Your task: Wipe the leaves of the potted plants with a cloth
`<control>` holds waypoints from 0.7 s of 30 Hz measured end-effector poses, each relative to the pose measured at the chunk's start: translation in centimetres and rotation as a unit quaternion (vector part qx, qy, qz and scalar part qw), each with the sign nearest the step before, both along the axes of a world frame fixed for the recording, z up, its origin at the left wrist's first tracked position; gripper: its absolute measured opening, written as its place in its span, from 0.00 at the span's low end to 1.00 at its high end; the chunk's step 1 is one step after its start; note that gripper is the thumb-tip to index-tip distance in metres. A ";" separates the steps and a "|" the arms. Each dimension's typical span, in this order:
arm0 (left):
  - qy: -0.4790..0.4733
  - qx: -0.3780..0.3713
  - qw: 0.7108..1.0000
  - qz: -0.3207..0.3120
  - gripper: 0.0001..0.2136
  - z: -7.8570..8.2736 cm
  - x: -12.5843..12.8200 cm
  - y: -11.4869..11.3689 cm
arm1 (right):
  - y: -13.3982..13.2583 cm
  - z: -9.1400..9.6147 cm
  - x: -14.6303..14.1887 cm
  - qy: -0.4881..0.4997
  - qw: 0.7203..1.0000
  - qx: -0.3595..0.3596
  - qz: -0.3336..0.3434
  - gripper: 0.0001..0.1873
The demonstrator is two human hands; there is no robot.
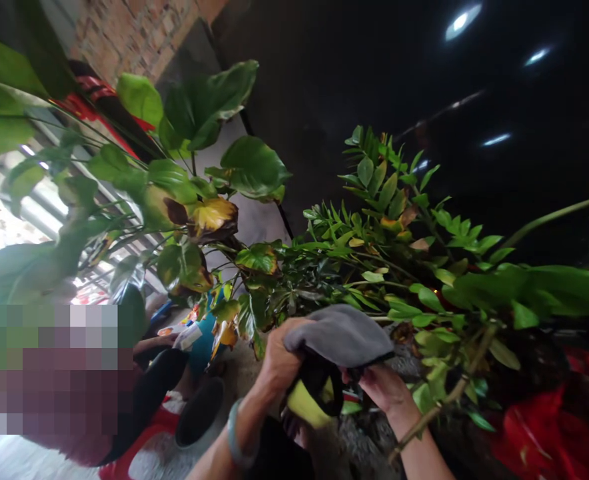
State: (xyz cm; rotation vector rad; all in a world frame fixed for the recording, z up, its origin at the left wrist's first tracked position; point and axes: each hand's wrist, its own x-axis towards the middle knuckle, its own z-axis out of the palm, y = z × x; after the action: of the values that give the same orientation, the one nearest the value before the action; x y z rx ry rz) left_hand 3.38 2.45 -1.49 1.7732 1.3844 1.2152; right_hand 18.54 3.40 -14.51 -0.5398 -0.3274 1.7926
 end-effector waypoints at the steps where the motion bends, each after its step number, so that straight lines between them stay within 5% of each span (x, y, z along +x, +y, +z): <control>1: -0.018 0.035 0.999 0.012 0.17 1.3 -0.5 0.3 | 0.0 0.3 0.1 -0.006 1.000 -0.009 0.014 0.11; 5: -0.031 0.129 0.989 0.064 0.17 3.9 -1.4 0.9 | 0.4 0.8 0.6 -0.003 1.000 -0.022 0.004 0.13; 10: 0.001 0.025 0.999 0.023 0.13 0.0 -1.0 -0.3 | 0.8 0.3 0.5 0.006 0.998 -0.025 -0.048 0.11; 12: 0.002 0.005 1.000 -0.002 0.13 -0.3 -1.1 -0.6 | 0.7 0.3 0.5 -0.006 0.998 -0.034 -0.059 0.11; 18: -0.034 0.160 0.983 0.081 0.14 4.9 -2.4 1.9 | 0.2 1.5 0.9 0.003 1.000 -0.014 -0.024 0.17; 21: 0.013 0.135 0.989 0.068 0.14 3.8 -2.1 1.8 | 0.3 1.2 0.8 0.014 1.000 -0.012 -0.019 0.17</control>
State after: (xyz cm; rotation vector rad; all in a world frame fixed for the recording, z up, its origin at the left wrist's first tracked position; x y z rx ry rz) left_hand 1.23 4.23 2.30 1.9049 1.4293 1.5178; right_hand 19.33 3.72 -13.29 -0.5353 -0.2750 1.7673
